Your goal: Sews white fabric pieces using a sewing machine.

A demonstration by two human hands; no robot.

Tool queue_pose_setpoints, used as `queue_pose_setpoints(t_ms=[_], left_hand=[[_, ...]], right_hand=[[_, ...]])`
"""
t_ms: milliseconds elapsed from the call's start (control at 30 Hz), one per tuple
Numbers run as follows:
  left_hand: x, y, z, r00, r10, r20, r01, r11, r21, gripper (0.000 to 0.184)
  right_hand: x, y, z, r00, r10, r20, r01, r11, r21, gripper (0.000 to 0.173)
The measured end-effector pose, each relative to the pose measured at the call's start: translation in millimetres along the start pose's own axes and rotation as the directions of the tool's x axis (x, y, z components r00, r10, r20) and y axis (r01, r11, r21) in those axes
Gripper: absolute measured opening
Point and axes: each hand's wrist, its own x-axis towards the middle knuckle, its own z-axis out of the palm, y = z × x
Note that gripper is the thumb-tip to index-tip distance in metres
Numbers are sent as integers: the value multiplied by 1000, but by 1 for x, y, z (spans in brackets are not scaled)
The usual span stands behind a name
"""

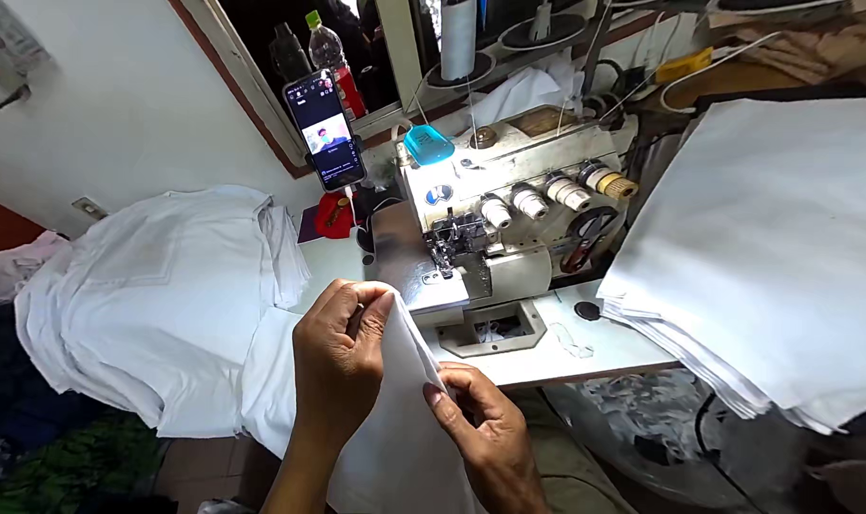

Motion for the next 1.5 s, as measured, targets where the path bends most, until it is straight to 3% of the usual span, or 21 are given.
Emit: queue_pose_setpoints(t_ms=[233,400,567,667,800,900,967,1067,1167,1367,1500], left_hand=[[-9,-9,-3,994,-95,-51,91,993,-75,11],[-14,2,6,1000,-13,24,15,995,-103,9],[-14,0,6,999,31,17,-30,995,-90,9],[-4,1,3,999,49,24,-48,998,-48,9],[29,-14,26,990,94,109,-106,988,115,9],[34,-48,66,984,-6,179,-28,982,188,7],[26,-65,85,988,2,153,-36,975,220,5],[12,-70,99,989,149,3,-140,926,351,11],[-1,-65,107,968,251,-10,-222,873,433,15],[-41,-51,107,967,201,155,-245,895,372,52],[-34,-45,104,961,202,190,-251,925,287,51]], right_hand=[[-3,-11,-13,999,-31,6,31,999,17,12],[11,-27,-3,999,46,2,-45,998,-43,22],[19,-26,-2,999,-26,-38,23,998,-66,10],[22,-32,-7,999,-21,-30,21,1000,-9,13],[40,-31,-8,994,90,-69,-92,996,-20,12],[50,-8,-12,958,256,-133,-266,962,-64,9],[49,3,-13,937,305,-171,-322,943,-81,9],[48,6,-17,929,353,-114,-356,934,-7,19],[48,4,-21,913,407,-37,-406,913,38,18],[41,-12,-40,886,463,-3,-455,873,176,9],[48,-22,-45,878,477,-42,-453,855,252,10]])
